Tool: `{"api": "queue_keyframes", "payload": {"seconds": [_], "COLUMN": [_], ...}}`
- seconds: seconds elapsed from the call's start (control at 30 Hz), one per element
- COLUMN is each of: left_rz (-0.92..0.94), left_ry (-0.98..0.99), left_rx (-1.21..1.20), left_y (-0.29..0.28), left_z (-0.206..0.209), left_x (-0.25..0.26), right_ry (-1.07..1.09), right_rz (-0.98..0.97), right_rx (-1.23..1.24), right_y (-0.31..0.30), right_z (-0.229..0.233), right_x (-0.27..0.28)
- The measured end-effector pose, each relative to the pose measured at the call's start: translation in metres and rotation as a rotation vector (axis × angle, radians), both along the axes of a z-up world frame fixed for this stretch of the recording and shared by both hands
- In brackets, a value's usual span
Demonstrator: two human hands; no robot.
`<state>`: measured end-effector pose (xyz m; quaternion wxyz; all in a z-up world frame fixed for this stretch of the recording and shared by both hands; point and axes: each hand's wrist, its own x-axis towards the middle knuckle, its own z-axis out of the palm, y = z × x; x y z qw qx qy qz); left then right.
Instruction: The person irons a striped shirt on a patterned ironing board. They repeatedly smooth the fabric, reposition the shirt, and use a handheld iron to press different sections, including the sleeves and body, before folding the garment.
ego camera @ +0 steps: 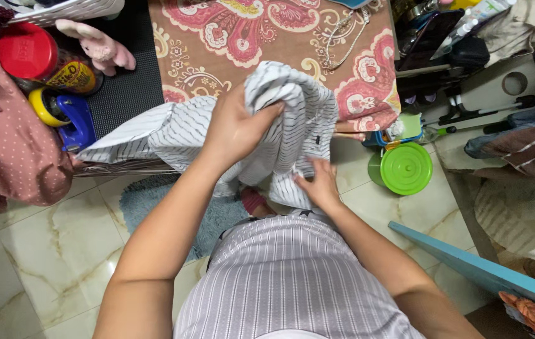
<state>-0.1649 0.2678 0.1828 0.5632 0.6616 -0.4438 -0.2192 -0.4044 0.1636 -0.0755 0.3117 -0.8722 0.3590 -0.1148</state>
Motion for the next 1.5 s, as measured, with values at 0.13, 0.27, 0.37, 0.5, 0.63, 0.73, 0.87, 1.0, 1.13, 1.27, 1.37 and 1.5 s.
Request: {"api": "queue_keyframes", "payload": {"seconds": [0.13,0.27,0.37,0.5,0.63,0.73,0.87,1.0,1.13,1.27,1.37,1.5], "left_rz": [0.037,0.129,0.16,0.076,-0.166,-0.113,-0.071,0.157,0.188,0.22,0.201,0.244], "left_ry": [0.268,0.319,0.376,0.579,0.509,-0.163,-0.144,-0.037,0.15,0.344,0.442,0.495], "left_rx": [-0.129,-0.062,0.034,0.305,1.002,0.755,-0.115,0.057,-0.061,-0.236,-0.308,-0.371], "left_y": [0.017,0.052,0.095,0.145,0.168,0.163,0.122,0.072,0.064,0.084,0.098,0.11], "left_z": [0.0,-0.01,-0.025,-0.051,-0.062,-0.043,-0.009,0.003,-0.006,-0.02,-0.028,-0.036], "left_x": [-0.009,-0.002,0.007,0.008,0.001,0.008,0.016,0.02,0.017,0.007,-0.001,-0.006], "right_ry": [-0.013,-0.019,-0.489,-0.882,-0.925,-0.798,-0.45,-0.577,-0.862,-0.508,-0.366,0.013], "right_rz": [-0.066,-0.215,-0.097,-0.034,0.255,0.493,0.847,0.856,0.531,0.391,0.497,0.504], "right_rx": [0.453,0.454,0.268,0.52,0.375,0.381,0.079,0.075,0.214,0.128,0.289,0.792], "right_y": [-0.037,-0.089,-0.126,-0.147,-0.121,-0.083,-0.022,-0.005,-0.025,-0.059,-0.066,-0.059], "right_z": [-0.067,-0.043,0.044,0.18,0.27,0.299,0.31,0.285,0.204,0.109,0.063,0.048], "right_x": [-0.016,-0.017,-0.039,-0.024,0.03,0.096,0.157,0.167,0.133,0.11,0.113,0.129]}}
